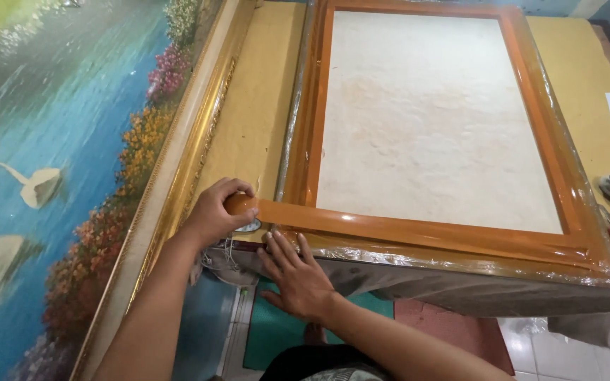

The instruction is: Applying adhesive finishing tape to the edges of a picture frame and trimming it with a utility knife.

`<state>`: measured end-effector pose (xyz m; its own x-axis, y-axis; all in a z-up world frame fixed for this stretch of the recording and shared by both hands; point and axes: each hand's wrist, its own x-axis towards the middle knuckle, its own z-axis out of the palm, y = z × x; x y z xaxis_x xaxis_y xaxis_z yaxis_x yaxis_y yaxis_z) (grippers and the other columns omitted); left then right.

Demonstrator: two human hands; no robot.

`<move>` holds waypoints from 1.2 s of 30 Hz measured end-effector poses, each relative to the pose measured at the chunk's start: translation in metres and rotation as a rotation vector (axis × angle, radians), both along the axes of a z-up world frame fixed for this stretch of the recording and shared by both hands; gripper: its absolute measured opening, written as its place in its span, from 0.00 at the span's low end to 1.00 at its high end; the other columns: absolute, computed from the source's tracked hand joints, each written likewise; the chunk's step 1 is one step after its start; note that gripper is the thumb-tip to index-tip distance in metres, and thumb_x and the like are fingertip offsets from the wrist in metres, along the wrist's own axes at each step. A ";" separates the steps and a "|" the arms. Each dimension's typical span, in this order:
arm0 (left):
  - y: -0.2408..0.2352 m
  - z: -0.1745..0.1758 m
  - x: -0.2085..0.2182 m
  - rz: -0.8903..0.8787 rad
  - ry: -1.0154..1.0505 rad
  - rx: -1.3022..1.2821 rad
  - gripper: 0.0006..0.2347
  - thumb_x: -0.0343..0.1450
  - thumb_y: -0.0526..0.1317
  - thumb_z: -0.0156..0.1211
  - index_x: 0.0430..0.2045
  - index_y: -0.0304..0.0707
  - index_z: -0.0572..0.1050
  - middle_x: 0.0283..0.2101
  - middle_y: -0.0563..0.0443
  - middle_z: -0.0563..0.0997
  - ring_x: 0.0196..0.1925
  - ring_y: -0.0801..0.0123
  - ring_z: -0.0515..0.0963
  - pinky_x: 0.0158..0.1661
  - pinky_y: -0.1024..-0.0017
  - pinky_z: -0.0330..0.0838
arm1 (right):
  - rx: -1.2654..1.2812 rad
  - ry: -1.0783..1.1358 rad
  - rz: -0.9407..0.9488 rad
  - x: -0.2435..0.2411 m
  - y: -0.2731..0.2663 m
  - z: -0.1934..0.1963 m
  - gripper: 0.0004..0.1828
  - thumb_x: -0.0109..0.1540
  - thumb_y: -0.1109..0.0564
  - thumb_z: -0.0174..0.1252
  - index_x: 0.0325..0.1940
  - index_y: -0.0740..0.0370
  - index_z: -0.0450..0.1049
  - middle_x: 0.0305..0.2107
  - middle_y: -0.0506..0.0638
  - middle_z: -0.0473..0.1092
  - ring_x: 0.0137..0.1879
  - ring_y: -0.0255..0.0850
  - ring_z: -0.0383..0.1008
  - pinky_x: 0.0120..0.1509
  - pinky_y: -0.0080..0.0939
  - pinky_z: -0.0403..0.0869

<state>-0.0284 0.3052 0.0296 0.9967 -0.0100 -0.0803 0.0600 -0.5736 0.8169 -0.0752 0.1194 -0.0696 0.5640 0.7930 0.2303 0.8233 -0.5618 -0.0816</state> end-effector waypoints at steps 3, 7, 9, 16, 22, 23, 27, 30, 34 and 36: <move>0.002 -0.019 -0.003 -0.047 -0.033 0.117 0.11 0.57 0.41 0.60 0.30 0.46 0.72 0.34 0.54 0.71 0.37 0.69 0.73 0.37 0.74 0.69 | -0.023 -0.052 0.073 0.004 -0.006 -0.011 0.36 0.59 0.33 0.32 0.64 0.56 0.48 0.62 0.60 0.43 0.69 0.52 0.36 0.67 0.60 0.36; 0.002 -0.033 -0.005 -0.090 -0.054 0.227 0.11 0.58 0.43 0.58 0.31 0.46 0.71 0.32 0.53 0.69 0.35 0.67 0.73 0.34 0.71 0.68 | -0.010 -0.087 0.133 0.008 -0.011 -0.015 0.34 0.59 0.38 0.38 0.64 0.54 0.48 0.64 0.58 0.40 0.70 0.50 0.35 0.69 0.56 0.36; 0.003 -0.037 -0.007 -0.113 -0.112 0.261 0.10 0.58 0.43 0.58 0.30 0.47 0.71 0.30 0.53 0.68 0.32 0.67 0.73 0.33 0.71 0.68 | 0.006 -0.114 0.140 0.010 -0.012 -0.018 0.34 0.58 0.39 0.40 0.64 0.55 0.49 0.63 0.58 0.41 0.70 0.50 0.36 0.69 0.55 0.37; 0.001 -0.043 -0.012 -0.132 -0.198 0.380 0.10 0.59 0.43 0.57 0.31 0.46 0.70 0.29 0.52 0.66 0.30 0.65 0.69 0.29 0.69 0.67 | -0.089 -0.196 0.205 0.010 -0.018 -0.032 0.28 0.61 0.52 0.29 0.66 0.53 0.44 0.64 0.60 0.39 0.70 0.52 0.35 0.69 0.56 0.37; 0.002 -0.052 -0.012 -0.164 -0.305 0.462 0.11 0.58 0.42 0.58 0.31 0.43 0.72 0.29 0.52 0.67 0.31 0.65 0.68 0.31 0.68 0.67 | -0.068 -0.122 0.223 0.004 -0.019 -0.041 0.27 0.60 0.51 0.33 0.65 0.50 0.47 0.64 0.52 0.41 0.69 0.54 0.35 0.67 0.62 0.38; 0.002 -0.053 -0.012 -0.179 -0.321 0.524 0.11 0.58 0.42 0.58 0.31 0.43 0.72 0.30 0.51 0.68 0.32 0.64 0.68 0.32 0.66 0.67 | -0.037 -0.114 0.204 0.004 -0.019 -0.042 0.26 0.63 0.47 0.32 0.65 0.49 0.48 0.64 0.50 0.43 0.69 0.52 0.37 0.68 0.60 0.37; 0.000 -0.060 -0.011 -0.208 -0.409 0.628 0.11 0.58 0.41 0.58 0.32 0.43 0.72 0.30 0.50 0.68 0.33 0.62 0.68 0.33 0.66 0.65 | -0.024 -0.139 0.190 -0.001 -0.018 -0.031 0.29 0.59 0.43 0.40 0.63 0.50 0.54 0.63 0.51 0.46 0.69 0.53 0.38 0.67 0.63 0.40; -0.001 -0.059 -0.012 -0.199 -0.411 0.640 0.10 0.58 0.41 0.58 0.30 0.43 0.73 0.30 0.50 0.69 0.34 0.63 0.69 0.33 0.66 0.65 | -0.041 -0.115 0.179 0.000 -0.017 -0.033 0.31 0.58 0.42 0.41 0.64 0.50 0.52 0.63 0.51 0.46 0.69 0.52 0.37 0.67 0.62 0.38; -0.005 -0.062 -0.011 -0.242 -0.372 0.815 0.10 0.60 0.44 0.56 0.30 0.44 0.71 0.33 0.49 0.69 0.34 0.62 0.68 0.33 0.66 0.64 | -0.045 -0.107 0.185 0.001 -0.018 -0.031 0.29 0.59 0.41 0.38 0.63 0.50 0.53 0.63 0.51 0.44 0.70 0.51 0.35 0.68 0.61 0.36; -0.008 -0.062 -0.010 -0.252 -0.370 0.887 0.09 0.60 0.44 0.55 0.29 0.45 0.71 0.34 0.48 0.70 0.36 0.62 0.69 0.34 0.66 0.65 | -0.057 -0.095 0.185 0.001 -0.017 -0.030 0.30 0.59 0.40 0.37 0.64 0.49 0.51 0.64 0.51 0.44 0.70 0.51 0.34 0.68 0.61 0.34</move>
<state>-0.0387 0.2975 -0.0321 0.9376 -0.3117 0.1544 -0.3195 -0.9472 0.0282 -0.0746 0.1022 -0.1000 0.3854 0.8943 0.2274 0.9152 -0.4019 0.0293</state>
